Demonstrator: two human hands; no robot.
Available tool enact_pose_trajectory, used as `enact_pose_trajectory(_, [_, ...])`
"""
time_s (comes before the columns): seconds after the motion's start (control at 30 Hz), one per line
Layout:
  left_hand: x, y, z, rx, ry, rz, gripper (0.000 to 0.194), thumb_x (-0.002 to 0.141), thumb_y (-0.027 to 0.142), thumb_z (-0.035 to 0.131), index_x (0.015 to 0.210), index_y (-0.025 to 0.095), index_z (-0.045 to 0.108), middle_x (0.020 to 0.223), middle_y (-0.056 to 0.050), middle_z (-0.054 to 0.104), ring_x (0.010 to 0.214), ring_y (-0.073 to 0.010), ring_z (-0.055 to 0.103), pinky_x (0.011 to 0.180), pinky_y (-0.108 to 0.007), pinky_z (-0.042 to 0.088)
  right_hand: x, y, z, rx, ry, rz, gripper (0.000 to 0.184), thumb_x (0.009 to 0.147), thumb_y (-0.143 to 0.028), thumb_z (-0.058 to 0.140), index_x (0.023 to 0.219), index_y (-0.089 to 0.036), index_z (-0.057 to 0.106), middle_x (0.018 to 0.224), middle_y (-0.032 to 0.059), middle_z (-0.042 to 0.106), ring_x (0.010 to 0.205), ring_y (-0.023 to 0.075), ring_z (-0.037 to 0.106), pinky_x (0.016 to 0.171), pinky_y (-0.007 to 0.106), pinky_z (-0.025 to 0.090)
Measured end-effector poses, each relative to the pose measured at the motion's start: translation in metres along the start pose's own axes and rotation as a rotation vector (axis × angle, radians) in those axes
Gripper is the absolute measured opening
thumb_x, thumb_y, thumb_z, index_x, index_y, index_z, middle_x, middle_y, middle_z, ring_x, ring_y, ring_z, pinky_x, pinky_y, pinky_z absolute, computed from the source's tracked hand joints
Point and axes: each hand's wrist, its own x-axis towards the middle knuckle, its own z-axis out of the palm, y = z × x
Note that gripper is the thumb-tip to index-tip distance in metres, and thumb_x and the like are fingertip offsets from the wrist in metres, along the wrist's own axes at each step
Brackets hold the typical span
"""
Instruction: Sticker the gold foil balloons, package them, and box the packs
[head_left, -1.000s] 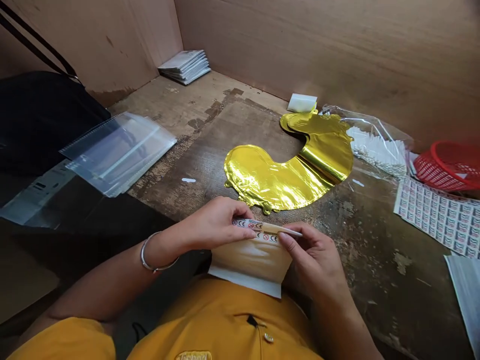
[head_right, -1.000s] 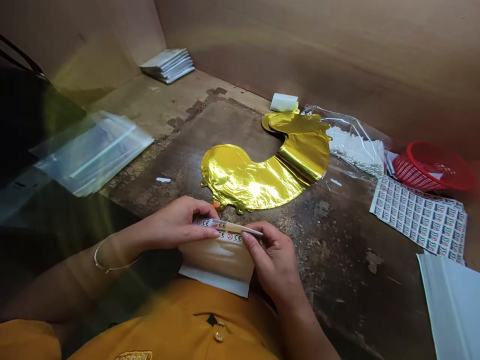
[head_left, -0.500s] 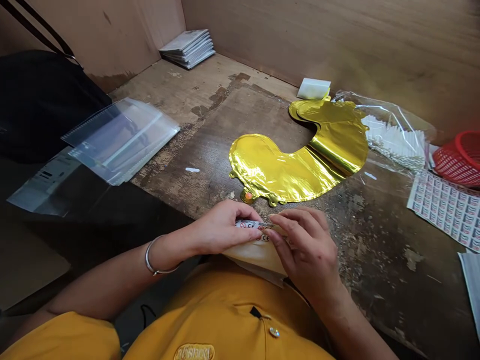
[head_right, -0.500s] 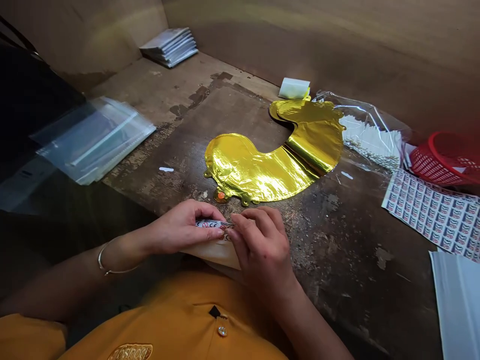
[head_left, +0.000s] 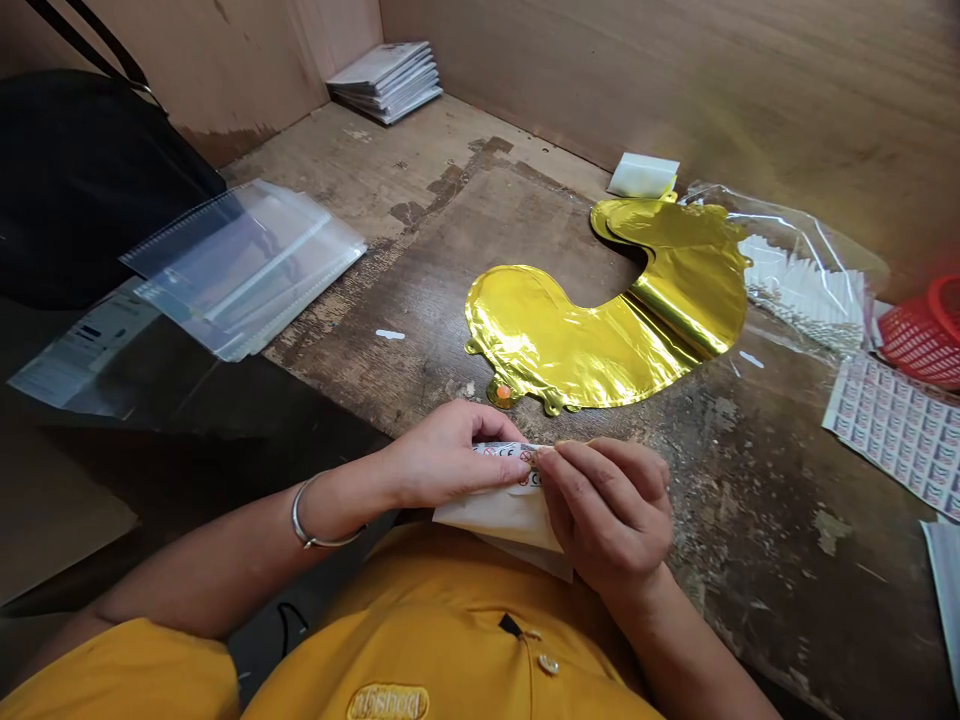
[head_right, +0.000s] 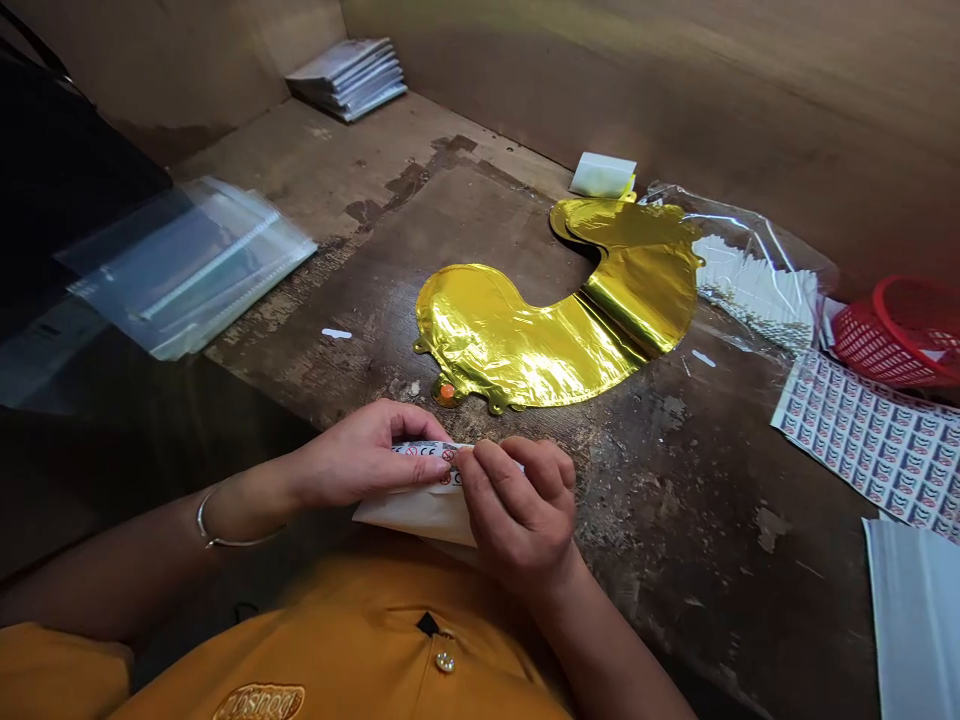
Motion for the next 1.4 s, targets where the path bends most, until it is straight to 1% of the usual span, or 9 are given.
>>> enact_pose_trajectory(0.13, [0.004, -0.003, -0.001, -0.026, -0.022, -0.036, 0.024, 0.075, 0.033, 0.07, 0.087, 0.012, 0.069, 0.082, -0.002, 0.069, 0.072, -0.0129, 0.059, 0.064, -0.022, 0.043, 0.003, -0.005, 0.001, -0.032, -0.028, 0.0, 0.021, 0.08, -0.012, 0.07, 0.098, -0.022, 0.065, 0.088, 0.0044, 0.072, 0.085, 0.0203, 0.062, 0.077, 0.036, 0.047])
enact_pose_trajectory(0.27, [0.002, -0.005, -0.008, 0.123, -0.041, 0.018, 0.021, 0.078, 0.034, 0.067, 0.086, 0.014, 0.069, 0.076, 0.0, 0.067, 0.068, -0.0128, 0.058, 0.059, -0.021, 0.041, 0.017, -0.006, -0.009, 0.131, -0.055, 0.221, 0.016, 0.08, -0.011, 0.068, 0.089, -0.023, 0.063, 0.082, 0.0041, 0.067, 0.079, 0.0203, 0.06, 0.074, 0.037, 0.048])
enact_pose_trajectory(0.37, [-0.004, -0.004, -0.016, 0.526, 0.059, 0.216, 0.013, 0.085, 0.027, 0.059, 0.085, 0.016, 0.068, 0.077, -0.001, 0.068, 0.074, -0.0166, 0.062, 0.068, -0.027, 0.046, 0.029, 0.01, -0.014, 0.364, 0.029, 0.543, 0.01, 0.081, -0.016, 0.069, 0.087, -0.023, 0.066, 0.083, 0.0028, 0.064, 0.079, 0.0187, 0.061, 0.07, 0.034, 0.049])
enact_pose_trajectory(0.43, [-0.005, -0.004, -0.02, 0.818, 0.13, 0.427, 0.012, 0.088, 0.021, 0.056, 0.085, 0.017, 0.067, 0.093, -0.004, 0.071, 0.092, -0.0212, 0.065, 0.088, -0.038, 0.047, 0.036, 0.027, -0.008, 0.471, 0.123, 0.764, 0.003, 0.081, -0.022, 0.07, 0.083, -0.022, 0.068, 0.082, 0.0015, 0.064, 0.079, 0.0172, 0.061, 0.07, 0.032, 0.048])
enact_pose_trajectory(0.5, [-0.003, -0.005, -0.023, 1.002, 0.145, 0.6, 0.012, 0.089, 0.018, 0.054, 0.084, 0.018, 0.065, 0.117, -0.007, 0.068, 0.117, -0.0253, 0.059, 0.107, -0.05, 0.035, 0.043, 0.04, 0.007, 0.538, 0.129, 0.881, 0.006, 0.08, -0.027, 0.072, 0.077, -0.022, 0.069, 0.081, 0.0007, 0.065, 0.078, 0.0161, 0.061, 0.071, 0.031, 0.048])
enact_pose_trajectory(0.6, [0.005, -0.009, -0.027, 1.104, 0.099, 0.667, 0.009, 0.089, 0.016, 0.054, 0.087, 0.017, 0.063, 0.137, -0.009, 0.058, 0.135, -0.0271, 0.046, 0.116, -0.058, 0.02, 0.049, 0.046, 0.034, 0.551, -0.032, 0.89, 0.009, 0.076, -0.029, 0.072, 0.074, -0.021, 0.071, 0.083, 0.0018, 0.064, 0.078, 0.0163, 0.06, 0.069, 0.03, 0.047])
enact_pose_trajectory(0.77, [0.014, -0.016, -0.034, 1.105, 0.058, 0.608, 0.009, 0.09, 0.018, 0.053, 0.091, 0.016, 0.062, 0.136, -0.011, 0.059, 0.134, -0.0272, 0.048, 0.115, -0.062, 0.023, 0.047, 0.04, 0.059, 0.421, -0.123, 0.824, 0.01, 0.078, -0.03, 0.068, 0.073, -0.021, 0.071, 0.086, 0.0036, 0.062, 0.081, 0.018, 0.059, 0.069, 0.031, 0.047])
enact_pose_trajectory(0.97, [0.012, -0.021, -0.034, 1.129, 0.074, 0.627, 0.014, 0.092, 0.017, 0.049, 0.097, 0.015, 0.062, 0.136, -0.014, 0.059, 0.132, -0.0271, 0.05, 0.116, -0.061, 0.024, 0.046, 0.047, 0.06, 0.393, -0.151, 0.821, 0.01, 0.079, -0.029, 0.068, 0.073, -0.021, 0.071, 0.085, 0.0029, 0.062, 0.083, 0.0185, 0.059, 0.074, 0.034, 0.047])
enact_pose_trajectory(1.4, [0.013, -0.021, -0.035, 1.122, 0.087, 0.664, 0.021, 0.091, 0.015, 0.048, 0.106, 0.015, 0.062, 0.134, -0.013, 0.061, 0.13, -0.0262, 0.052, 0.116, -0.06, 0.025, 0.044, 0.038, 0.068, 0.337, -0.173, 0.719, 0.01, 0.082, -0.029, 0.067, 0.075, -0.022, 0.071, 0.083, 0.0026, 0.064, 0.084, 0.0193, 0.058, 0.077, 0.035, 0.044])
